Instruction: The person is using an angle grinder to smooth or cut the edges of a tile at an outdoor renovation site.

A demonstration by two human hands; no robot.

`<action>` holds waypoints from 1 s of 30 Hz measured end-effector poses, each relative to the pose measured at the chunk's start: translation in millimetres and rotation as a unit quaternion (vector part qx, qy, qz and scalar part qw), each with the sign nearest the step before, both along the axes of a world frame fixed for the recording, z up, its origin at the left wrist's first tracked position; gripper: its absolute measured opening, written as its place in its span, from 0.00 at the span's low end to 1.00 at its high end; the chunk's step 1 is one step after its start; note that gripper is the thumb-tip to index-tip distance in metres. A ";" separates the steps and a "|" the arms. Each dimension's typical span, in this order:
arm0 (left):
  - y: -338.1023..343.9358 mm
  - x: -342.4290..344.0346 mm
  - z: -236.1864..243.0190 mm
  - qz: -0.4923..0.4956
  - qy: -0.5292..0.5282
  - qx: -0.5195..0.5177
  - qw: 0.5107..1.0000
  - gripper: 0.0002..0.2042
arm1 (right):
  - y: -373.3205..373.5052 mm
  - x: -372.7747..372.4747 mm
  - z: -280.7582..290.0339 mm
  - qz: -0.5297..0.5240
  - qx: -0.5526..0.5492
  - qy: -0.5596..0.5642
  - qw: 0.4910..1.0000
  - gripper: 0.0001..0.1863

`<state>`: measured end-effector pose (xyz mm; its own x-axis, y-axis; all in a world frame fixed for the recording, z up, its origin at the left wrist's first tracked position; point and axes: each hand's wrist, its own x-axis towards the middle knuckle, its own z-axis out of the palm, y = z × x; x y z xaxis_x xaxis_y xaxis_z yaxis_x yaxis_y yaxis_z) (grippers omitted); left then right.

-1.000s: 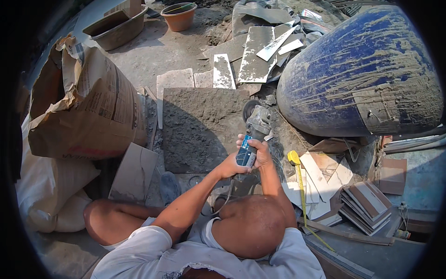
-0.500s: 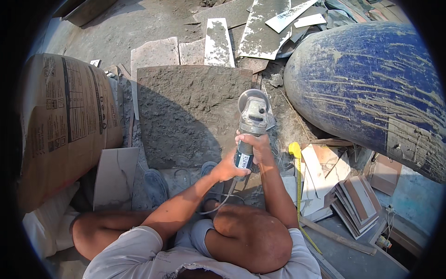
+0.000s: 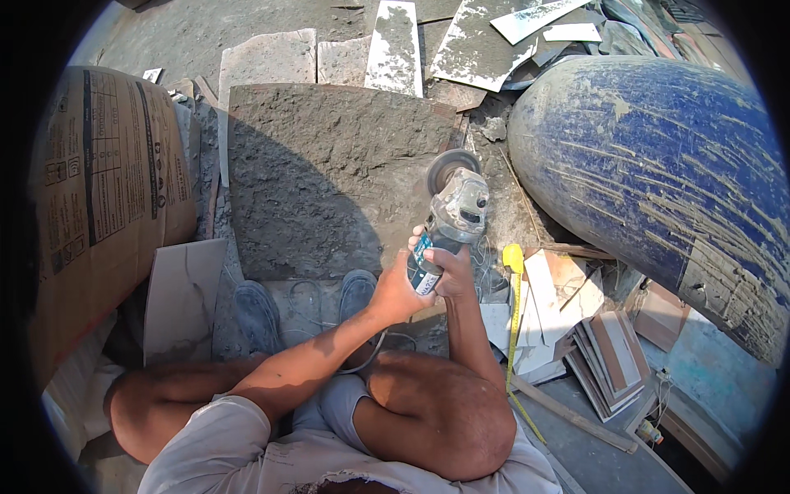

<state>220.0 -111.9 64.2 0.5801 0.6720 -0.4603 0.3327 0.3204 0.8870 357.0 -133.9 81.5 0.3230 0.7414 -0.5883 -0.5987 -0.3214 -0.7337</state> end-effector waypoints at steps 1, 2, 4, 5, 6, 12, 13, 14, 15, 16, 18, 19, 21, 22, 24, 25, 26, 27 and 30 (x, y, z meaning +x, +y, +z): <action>1.3 0.7 9.8 0.005 -0.002 -0.005 1.000 0.36 | -4.8 2.9 -1.0 -0.011 0.047 0.050 0.998 0.32; 1.4 1.6 20.7 -0.014 0.031 0.002 0.999 0.35 | -9.2 6.2 -2.3 -0.022 0.093 0.100 0.990 0.33; -4.7 1.6 29.7 -0.028 0.065 0.003 0.998 0.34 | -11.3 2.9 -1.1 -0.029 0.103 0.120 0.987 0.34; -10.3 2.3 31.0 -0.005 0.073 0.055 0.996 0.32 | -13.3 1.6 -0.1 -0.032 0.128 0.137 0.982 0.35; -12.2 3.6 34.4 0.019 0.082 0.107 0.991 0.31 | -15.5 2.0 0.5 -0.035 0.152 0.153 0.976 0.37; -18.7 3.6 49.7 -0.017 0.097 0.132 0.986 0.27 | -27.3 3.4 2.7 -0.060 0.171 0.161 0.970 0.42; -19.9 2.8 51.2 -0.025 0.100 0.133 0.986 0.27 | -28.0 2.9 3.4 -0.064 0.186 0.159 0.968 0.43; -23.0 3.2 50.6 -0.023 0.101 0.129 0.986 0.27 | -28.7 2.6 4.2 -0.068 0.200 0.157 0.965 0.43; -25.6 3.5 51.1 -0.008 0.092 0.155 0.984 0.27 | -28.2 3.4 6.5 -0.062 0.203 0.150 0.966 0.44; -27.9 3.5 51.5 0.005 0.082 0.181 0.980 0.27 | -28.2 2.1 8.0 -0.060 0.199 0.151 0.966 0.44; -29.5 3.9 53.4 0.004 0.079 0.178 0.981 0.26 | -28.0 0.6 11.6 -0.072 0.227 0.190 0.953 0.45; -29.5 4.6 54.6 0.001 0.075 0.179 0.981 0.26 | -29.8 2.5 11.9 -0.071 0.225 0.184 0.954 0.46; -31.0 5.5 53.4 -0.001 0.078 0.176 0.981 0.27 | -31.2 3.0 12.0 -0.069 0.218 0.174 0.958 0.45; -31.4 6.2 52.8 -0.004 0.083 0.174 0.981 0.27 | -31.4 3.2 12.6 -0.067 0.212 0.165 0.961 0.45; -29.8 6.0 51.0 -0.015 0.081 0.126 0.989 0.25 | -30.5 1.1 14.8 -0.067 0.197 0.159 0.965 0.43; -27.4 5.0 49.2 -0.023 0.081 0.076 0.994 0.24 | -28.9 -0.8 14.3 -0.065 0.181 0.153 0.969 0.40; -23.7 4.1 45.9 -0.027 0.082 0.082 0.993 0.24 | -27.5 -0.7 13.3 -0.069 0.187 0.154 0.968 0.40; -18.9 4.6 42.0 -0.036 0.074 0.026 0.996 0.27 | -26.4 2.4 14.8 -0.058 0.131 0.121 0.982 0.37; -1.8 2.2 24.7 -0.031 0.047 -0.061 0.997 0.33 | -5.7 3.2 8.1 -0.005 0.049 -0.005 0.999 0.32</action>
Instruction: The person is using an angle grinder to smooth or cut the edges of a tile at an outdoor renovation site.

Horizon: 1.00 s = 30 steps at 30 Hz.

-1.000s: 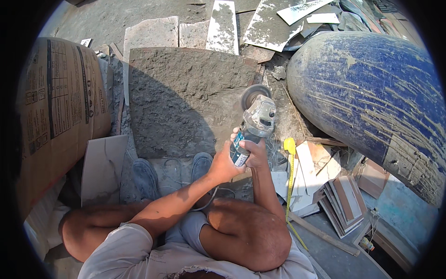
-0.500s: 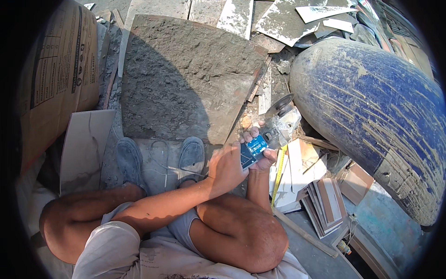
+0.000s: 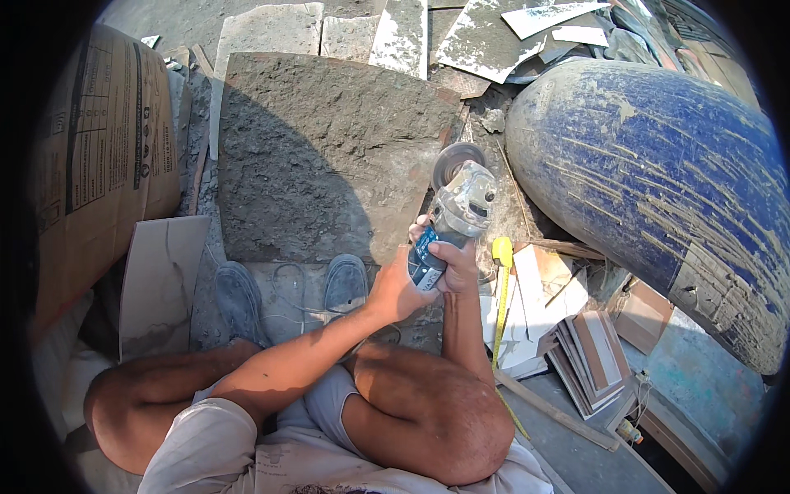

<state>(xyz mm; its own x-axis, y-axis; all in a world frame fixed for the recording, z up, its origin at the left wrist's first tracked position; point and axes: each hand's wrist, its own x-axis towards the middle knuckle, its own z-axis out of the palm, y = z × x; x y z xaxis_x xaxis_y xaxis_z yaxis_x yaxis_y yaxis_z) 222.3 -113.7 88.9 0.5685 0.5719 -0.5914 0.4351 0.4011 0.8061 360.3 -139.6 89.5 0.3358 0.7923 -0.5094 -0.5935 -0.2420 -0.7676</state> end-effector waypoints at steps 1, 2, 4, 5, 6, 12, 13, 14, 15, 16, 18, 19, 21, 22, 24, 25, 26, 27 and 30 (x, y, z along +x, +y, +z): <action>2.8 -1.4 -6.3 0.008 0.005 -0.019 1.000 0.33 | 11.1 -5.2 -0.4 -0.002 -0.032 -0.016 0.999 0.30; 4.3 -2.6 -11.6 0.017 0.010 -0.038 0.999 0.34 | 19.6 -7.9 -2.4 -0.002 -0.064 -0.033 0.997 0.28; 2.5 7.7 -12.7 0.038 0.009 -0.072 0.997 0.34 | 28.7 1.3 -6.3 0.034 -0.107 -0.082 0.990 0.25; 1.1 12.5 -13.0 0.067 0.014 -0.071 0.995 0.34 | 32.6 5.2 -7.9 0.071 -0.152 -0.130 0.977 0.22; 0.8 14.2 -16.4 0.096 0.023 -0.069 0.993 0.34 | 39.6 4.0 -8.6 0.073 -0.150 -0.129 0.978 0.22; 7.0 28.4 -49.7 0.118 -0.090 -0.109 0.983 0.33 | 62.5 4.3 -7.9 0.123 -0.177 -0.237 0.947 0.18; 4.2 30.2 -55.2 0.119 -0.089 -0.109 0.983 0.33 | 64.5 4.0 -8.7 0.124 -0.177 -0.236 0.948 0.18; 0.4 31.3 -60.1 0.147 -0.118 -0.116 0.975 0.32 | 66.1 3.3 -9.6 0.136 -0.185 -0.259 0.938 0.17; -0.5 32.7 -58.7 0.172 -0.148 -0.126 0.966 0.31 | 65.6 3.8 -9.5 0.147 -0.197 -0.282 0.927 0.17; 0.0 33.7 -58.5 0.172 -0.148 -0.130 0.965 0.31 | 65.9 4.2 -10.2 0.147 -0.201 -0.281 0.927 0.17; 3.6 35.2 -58.2 0.148 -0.159 -0.154 0.964 0.30 | 68.0 4.9 -11.2 0.138 -0.209 -0.295 0.922 0.17; 2.9 37.8 -60.2 0.147 -0.159 -0.156 0.964 0.30 | 67.4 7.3 -10.8 0.138 -0.212 -0.295 0.922 0.17; 2.6 42.3 -61.7 0.130 -0.187 -0.176 0.958 0.31 | 65.8 12.6 -9.6 0.136 -0.262 -0.310 0.904 0.18; 2.1 43.4 -61.1 0.129 -0.187 -0.177 0.958 0.31 | 65.0 14.0 -10.5 0.135 -0.264 -0.310 0.903 0.18; 1.8 44.9 -59.5 0.146 -0.210 -0.187 0.949 0.32 | 64.6 15.5 -12.4 0.116 -0.254 -0.311 0.908 0.18; 1.0 44.3 -57.9 0.145 -0.209 -0.187 0.949 0.32 | 64.7 14.8 -12.4 0.116 -0.255 -0.310 0.909 0.18; -0.5 42.5 -55.9 0.165 -0.208 -0.174 0.948 0.32 | 64.5 13.0 -12.4 0.123 -0.263 -0.319 0.902 0.18; -1.7 42.6 -54.2 0.185 -0.209 -0.162 0.947 0.33 | 66.2 11.2 -9.0 0.129 -0.273 -0.330 0.895 0.18; 2.7 34.6 -57.9 0.161 -0.205 -0.170 0.950 0.34 | 82.7 -4.2 4.4 0.177 -0.276 -0.372 0.868 0.20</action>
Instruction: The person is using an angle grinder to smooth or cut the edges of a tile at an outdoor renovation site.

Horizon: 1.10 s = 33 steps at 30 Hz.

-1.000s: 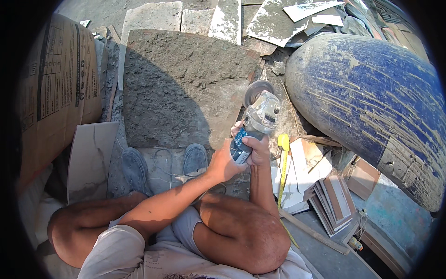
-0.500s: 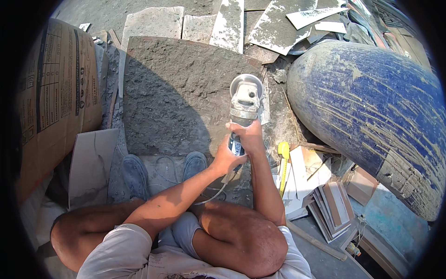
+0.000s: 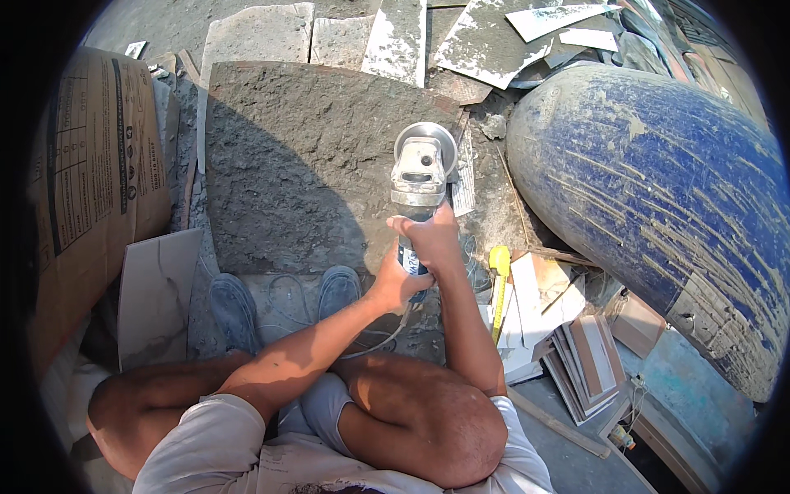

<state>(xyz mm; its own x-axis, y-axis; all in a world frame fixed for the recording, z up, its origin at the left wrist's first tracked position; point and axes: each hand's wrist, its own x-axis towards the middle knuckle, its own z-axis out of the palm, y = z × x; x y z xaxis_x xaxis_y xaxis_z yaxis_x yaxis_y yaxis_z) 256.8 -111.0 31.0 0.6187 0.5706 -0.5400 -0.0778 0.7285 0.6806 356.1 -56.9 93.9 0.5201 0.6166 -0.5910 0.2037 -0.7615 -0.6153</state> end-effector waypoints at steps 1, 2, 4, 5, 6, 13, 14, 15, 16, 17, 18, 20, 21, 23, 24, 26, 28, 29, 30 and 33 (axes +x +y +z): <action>1.6 -0.1 2.0 0.000 0.000 -0.001 1.000 0.34 | 0.9 -0.9 -1.2 -0.031 0.028 0.044 0.998 0.21; 3.0 -0.3 4.3 0.001 -0.015 -0.010 1.000 0.35 | -1.3 0.3 -3.8 -0.031 0.027 0.044 0.998 0.21; 6.6 1.8 4.1 0.004 -0.028 -0.017 0.999 0.35 | -6.6 3.8 -12.6 -0.024 0.057 0.001 0.998 0.21; 8.1 6.5 3.0 -0.001 -0.036 -0.028 0.999 0.36 | -8.2 9.3 -13.9 -0.023 0.057 0.001 0.998 0.21; 9.4 9.8 3.1 -0.005 -0.044 -0.038 0.998 0.36 | -7.7 16.2 -12.2 -0.033 0.042 0.006 0.999 0.21; 5.2 5.6 0.9 0.015 -0.076 -0.019 0.997 0.36 | -0.1 4.5 3.8 -0.029 0.004 0.009 1.000 0.21; 4.9 1.4 -2.9 0.005 -0.057 -0.015 0.998 0.36 | 0.5 1.1 1.1 -0.030 0.004 0.011 0.999 0.21; 4.4 2.3 -3.6 -0.005 -0.042 -0.011 0.999 0.36 | 2.1 1.2 1.0 -0.010 0.021 -0.003 1.000 0.22; 4.5 5.1 -4.5 -0.006 -0.044 -0.011 0.999 0.36 | 3.7 2.6 0.7 0.010 0.038 -0.016 0.999 0.24; 5.4 8.7 -5.8 -0.012 -0.058 -0.019 0.998 0.35 | -4.7 14.8 -13.5 0.002 0.070 0.041 0.997 0.26; 7.4 9.4 -6.0 -0.017 -0.067 -0.027 0.997 0.35 | -7.1 18.0 -15.9 0.003 0.069 0.043 0.997 0.26; 5.6 12.6 -0.9 -0.013 -0.069 -0.035 0.997 0.35 | -13.9 24.7 -18.7 -0.044 0.039 0.047 0.997 0.26; 4.1 12.7 0.5 -0.009 -0.069 -0.041 0.997 0.35 | -14.0 24.8 -16.3 -0.052 0.028 0.039 0.997 0.25; 1.6 12.2 2.3 0.002 -0.079 -0.047 0.996 0.35 | -14.8 23.3 -12.6 -0.057 0.016 0.034 0.998 0.25; 0.6 12.7 3.3 0.011 -0.091 -0.054 0.994 0.35 | -13.8 22.0 -7.8 -0.065 0.002 0.025 0.998 0.25; 0.9 8.1 1.0 -0.002 -0.084 -0.035 0.996 0.35 | -10.1 14.5 -2.0 -0.052 0.007 0.012 0.999 0.26; 2.2 3.2 -0.5 -0.015 -0.077 -0.015 0.997 0.35 | 0.2 2.8 9.0 -0.040 0.013 -0.002 0.999 0.27; 3.0 -0.9 -2.5 -0.001 -0.077 -0.021 0.997 0.35 | 9.0 -5.3 14.4 -0.021 -0.013 -0.005 1.000 0.28; 4.8 -0.3 0.0 0.013 -0.083 -0.029 0.996 0.35 | 13.8 -6.3 18.5 -0.003 -0.039 -0.013 0.999 0.29; 12.9 5.3 7.9 -0.056 -0.041 -0.031 0.997 0.36 | -1.3 11.4 -1.9 -0.018 -0.001 -0.005 1.000 0.29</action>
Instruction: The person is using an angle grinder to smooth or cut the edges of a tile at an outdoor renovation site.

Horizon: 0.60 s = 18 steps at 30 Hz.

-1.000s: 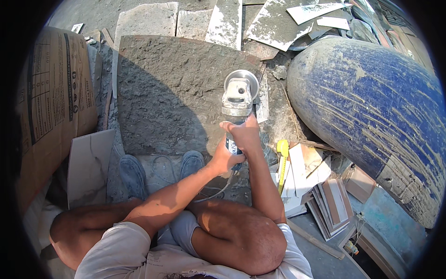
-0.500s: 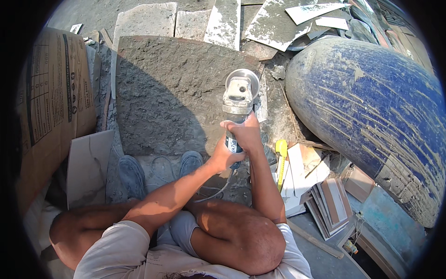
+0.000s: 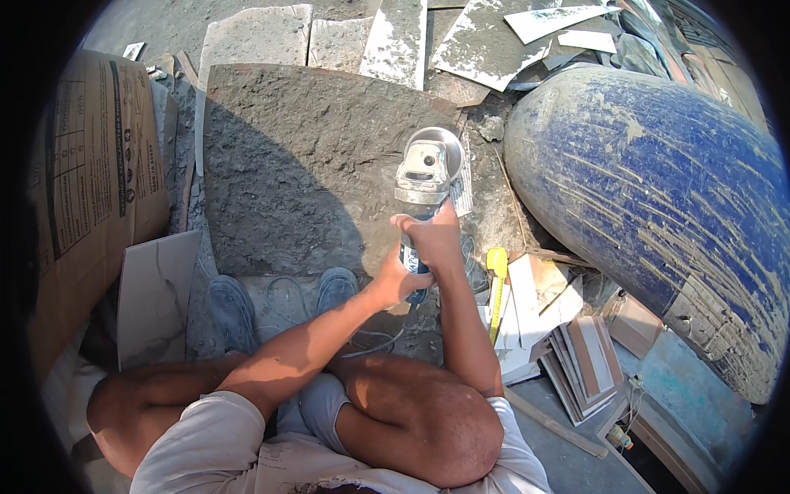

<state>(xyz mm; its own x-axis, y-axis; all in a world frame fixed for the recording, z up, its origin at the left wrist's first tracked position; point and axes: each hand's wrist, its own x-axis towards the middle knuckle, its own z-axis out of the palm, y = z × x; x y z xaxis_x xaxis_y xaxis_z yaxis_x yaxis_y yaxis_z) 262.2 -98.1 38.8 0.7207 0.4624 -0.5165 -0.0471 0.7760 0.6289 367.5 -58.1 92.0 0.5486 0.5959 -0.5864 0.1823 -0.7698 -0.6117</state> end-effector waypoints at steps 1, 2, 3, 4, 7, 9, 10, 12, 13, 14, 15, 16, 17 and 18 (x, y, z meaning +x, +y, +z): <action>-3.4 2.8 -4.5 0.002 0.002 0.001 1.000 0.36 | -2.4 2.5 -2.9 -0.014 0.017 0.008 1.000 0.28; -9.3 7.4 -11.6 0.021 -0.029 -0.020 0.999 0.37 | -6.3 5.3 -3.9 -0.030 0.040 0.025 0.998 0.26; -9.0 9.7 -10.1 0.039 -0.062 -0.044 0.996 0.37 | -6.8 5.6 -2.0 -0.029 0.039 0.024 0.999 0.26; -8.9 9.3 -9.3 0.040 -0.063 -0.044 0.996 0.37 | -7.2 6.1 -0.6 -0.028 0.025 0.010 0.999 0.25; -8.2 1.8 -7.1 0.036 -0.059 -0.030 0.997 0.37 | -3.8 1.2 1.0 -0.015 0.010 -0.009 1.000 0.23; -5.7 0.4 -8.0 0.067 -0.067 -0.038 0.995 0.36 | -2.3 2.8 -1.8 -0.003 0.011 -0.015 1.000 0.23; -5.7 2.3 -8.3 0.066 -0.070 -0.038 0.995 0.36 | -4.3 8.1 -6.2 0.002 0.002 -0.002 1.000 0.26; -7.2 8.8 -12.1 0.019 -0.046 -0.015 0.999 0.35 | -8.1 15.4 -8.4 0.009 -0.006 0.010 1.000 0.29; -10.5 8.0 -19.4 0.023 -0.039 -0.011 0.999 0.35 | -9.0 11.7 -9.6 -0.017 0.001 0.016 1.000 0.25; -14.6 7.6 -25.6 0.018 -0.027 -0.006 0.999 0.34 | -8.8 8.7 -12.0 -0.043 0.009 0.021 0.999 0.21; -12.8 13.3 -19.3 0.011 -0.028 -0.007 1.000 0.32 | -13.5 17.4 -13.1 -0.042 0.009 0.015 0.999 0.21; -12.0 16.6 -12.9 -0.013 -0.006 0.004 1.000 0.28 | -18.0 26.1 -14.4 -0.063 0.042 0.049 0.996 0.20; -9.6 21.1 -7.7 -0.013 -0.012 0.004 1.000 0.28 | -22.7 35.0 -15.7 -0.082 0.075 0.083 0.990 0.19; -9.1 21.1 -8.1 0.015 -0.014 -0.010 1.000 0.27 | -19.2 31.7 -13.7 -0.053 0.079 0.068 0.993 0.16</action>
